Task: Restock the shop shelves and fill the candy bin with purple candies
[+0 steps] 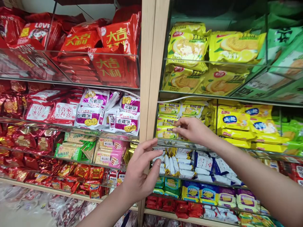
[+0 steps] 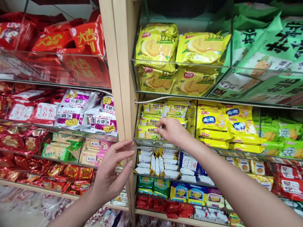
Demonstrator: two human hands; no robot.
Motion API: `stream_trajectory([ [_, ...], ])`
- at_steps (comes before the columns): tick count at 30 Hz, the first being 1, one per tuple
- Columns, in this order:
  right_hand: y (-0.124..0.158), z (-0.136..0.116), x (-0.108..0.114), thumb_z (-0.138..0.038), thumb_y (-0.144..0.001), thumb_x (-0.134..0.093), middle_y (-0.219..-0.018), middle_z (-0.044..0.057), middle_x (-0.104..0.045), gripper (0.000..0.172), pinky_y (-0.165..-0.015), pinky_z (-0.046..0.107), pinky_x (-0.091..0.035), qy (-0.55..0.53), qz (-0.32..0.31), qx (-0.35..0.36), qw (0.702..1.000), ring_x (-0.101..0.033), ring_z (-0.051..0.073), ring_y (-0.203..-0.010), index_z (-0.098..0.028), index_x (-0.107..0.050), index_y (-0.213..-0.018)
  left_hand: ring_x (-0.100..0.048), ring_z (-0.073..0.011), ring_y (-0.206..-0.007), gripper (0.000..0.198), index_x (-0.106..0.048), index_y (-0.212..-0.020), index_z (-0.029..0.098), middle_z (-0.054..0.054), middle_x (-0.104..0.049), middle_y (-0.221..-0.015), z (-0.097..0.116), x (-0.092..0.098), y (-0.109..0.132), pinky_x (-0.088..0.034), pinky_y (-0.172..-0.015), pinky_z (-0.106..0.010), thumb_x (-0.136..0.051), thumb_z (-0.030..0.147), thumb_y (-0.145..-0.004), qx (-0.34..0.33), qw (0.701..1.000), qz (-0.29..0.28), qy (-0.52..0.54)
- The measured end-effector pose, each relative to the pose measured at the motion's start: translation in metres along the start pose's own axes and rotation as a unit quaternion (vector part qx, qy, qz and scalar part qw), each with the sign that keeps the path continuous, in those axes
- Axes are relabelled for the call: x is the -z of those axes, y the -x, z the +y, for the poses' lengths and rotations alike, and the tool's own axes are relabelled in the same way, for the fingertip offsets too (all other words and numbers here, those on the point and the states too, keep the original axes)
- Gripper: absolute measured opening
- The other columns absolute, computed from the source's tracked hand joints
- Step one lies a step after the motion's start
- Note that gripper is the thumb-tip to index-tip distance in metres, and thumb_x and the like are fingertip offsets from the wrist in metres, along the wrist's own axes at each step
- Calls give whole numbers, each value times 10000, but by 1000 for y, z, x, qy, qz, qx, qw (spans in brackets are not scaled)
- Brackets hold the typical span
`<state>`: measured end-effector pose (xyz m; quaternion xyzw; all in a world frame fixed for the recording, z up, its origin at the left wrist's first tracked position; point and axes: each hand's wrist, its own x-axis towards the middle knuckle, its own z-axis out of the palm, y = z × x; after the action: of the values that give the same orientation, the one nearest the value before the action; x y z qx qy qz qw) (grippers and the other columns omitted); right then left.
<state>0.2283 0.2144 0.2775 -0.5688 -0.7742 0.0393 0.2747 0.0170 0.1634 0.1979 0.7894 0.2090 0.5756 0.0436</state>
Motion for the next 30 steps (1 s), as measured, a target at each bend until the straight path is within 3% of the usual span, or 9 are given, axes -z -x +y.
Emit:
stream_trajectory([
  [5,0,-7,-3,-243,-755,-594,-738,25,-668,104,-601,237,-380,100,-45,38,993,-573,143,-658,-170,-666,-738,-513,-208,-1108,331,-541,-1035,176,-121,-546,-1150,-5,1,0,-472,-888,-365,-502,1,-757,-67,995,-51,-50],
  [10,1,-12,-8,-241,-763,-571,-740,39,-682,137,-611,241,-373,118,-32,-10,992,-595,163,-714,-169,-676,-713,-453,-224,-1190,369,-507,-1114,164,-124,-533,-1217,-10,0,-14,-411,-978,-437,-498,39,-766,-127,981,-104,-98],
  [13,-4,-11,-7,-255,-740,-578,-719,34,-681,140,-586,233,-373,115,-68,-17,991,-601,161,-700,-171,-681,-698,-423,-237,-1226,343,-500,-1147,125,-148,-525,-1244,-8,-5,-28,-387,-1002,-446,-469,94,-807,-134,966,-144,-165],
  [17,-5,-7,6,-182,-742,-512,-658,17,-666,182,-565,219,-381,123,-131,32,983,-589,138,-633,-171,-682,-679,-370,-320,-1261,438,-428,-1252,9,-237,-431,-1326,-3,-23,-48,-347,-1013,-463,-419,227,-872,-106,921,-248,-282],
  [18,-3,-6,11,-179,-759,-494,-682,18,-672,199,-594,221,-396,131,-105,47,985,-598,141,-661,-173,-686,-706,-376,-337,-1253,489,-413,-1265,-8,-253,-422,-1327,-2,-28,-52,-340,-1010,-466,-433,284,-874,-93,909,-269,-304],
  [20,3,-5,18,-211,-815,-456,-806,43,-685,230,-669,239,-418,174,18,61,983,-614,163,-769,-170,-682,-813,-438,-345,-1198,580,-402,-1280,-3,-256,-477,-1273,-1,-37,-58,-360,-975,-463,-474,385,-855,-64,892,-301,-332],
  [23,9,-3,24,-206,-877,-357,-1037,121,-624,307,-626,277,-423,318,211,32,924,-614,208,-835,-137,-588,-1068,-539,-319,-1053,591,-436,-1256,32,-212,-588,-1110,1,-44,-62,-422,-872,-431,-513,430,-826,-40,881,-321,-345],
  [26,5,-3,25,-113,-865,-288,-1032,172,-583,386,-479,283,-371,453,214,-9,865,-628,221,-717,-76,-440,-1217,-557,-301,-975,545,-488,-1191,45,-181,-609,-1022,2,-43,-62,-437,-821,-402,-523,439,-816,-40,880,-317,-350],
  [30,-9,-1,21,-73,-855,-249,-894,148,-580,338,-428,278,-344,507,180,-32,842,-633,229,-640,-50,-474,-1106,-549,-288,-966,534,-494,-1166,68,-158,-603,-1005,1,-40,-61,-434,-826,-388,-539,456,-801,-45,882,-316,-346],
])
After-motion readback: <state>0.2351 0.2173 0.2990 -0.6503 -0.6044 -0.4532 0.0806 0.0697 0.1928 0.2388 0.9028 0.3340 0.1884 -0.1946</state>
